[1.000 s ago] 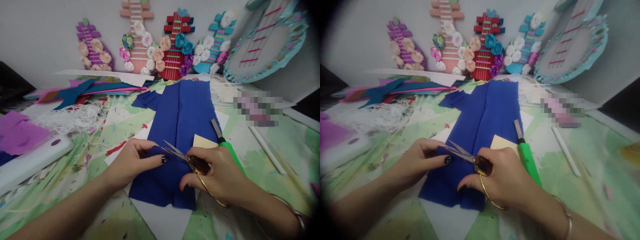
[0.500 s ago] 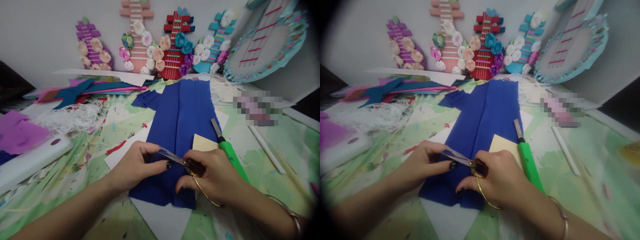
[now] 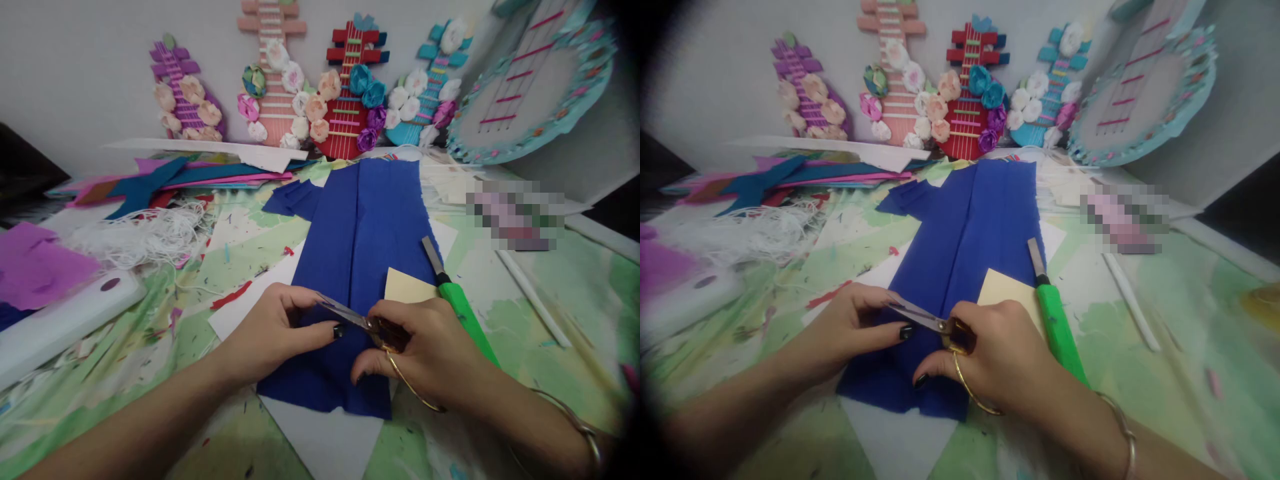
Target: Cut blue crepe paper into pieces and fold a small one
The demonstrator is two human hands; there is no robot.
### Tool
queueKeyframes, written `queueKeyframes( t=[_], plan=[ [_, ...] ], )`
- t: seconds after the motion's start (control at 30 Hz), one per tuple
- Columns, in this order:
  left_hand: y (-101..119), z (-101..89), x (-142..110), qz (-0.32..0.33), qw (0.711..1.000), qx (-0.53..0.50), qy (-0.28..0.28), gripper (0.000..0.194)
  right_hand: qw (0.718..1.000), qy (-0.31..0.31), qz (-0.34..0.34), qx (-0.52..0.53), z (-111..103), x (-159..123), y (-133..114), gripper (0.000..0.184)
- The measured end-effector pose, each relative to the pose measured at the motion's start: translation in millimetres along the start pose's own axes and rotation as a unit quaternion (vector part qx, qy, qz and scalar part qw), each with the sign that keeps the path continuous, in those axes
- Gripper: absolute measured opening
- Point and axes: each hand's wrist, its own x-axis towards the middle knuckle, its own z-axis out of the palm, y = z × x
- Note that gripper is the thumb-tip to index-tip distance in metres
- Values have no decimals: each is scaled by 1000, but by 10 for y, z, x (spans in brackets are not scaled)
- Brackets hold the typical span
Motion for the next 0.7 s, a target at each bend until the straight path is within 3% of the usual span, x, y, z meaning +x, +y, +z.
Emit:
queueKeyframes(
  t=[0.43, 0.7],
  plan=[
    [-36, -21, -10, -18, 999, 41, 13, 9, 1000, 19, -14, -15, 6, 7, 16, 52],
    [-33, -16, -7, -22, 998, 59, 29, 11, 999, 27, -13, -10, 20, 8, 35, 53]
  ],
)
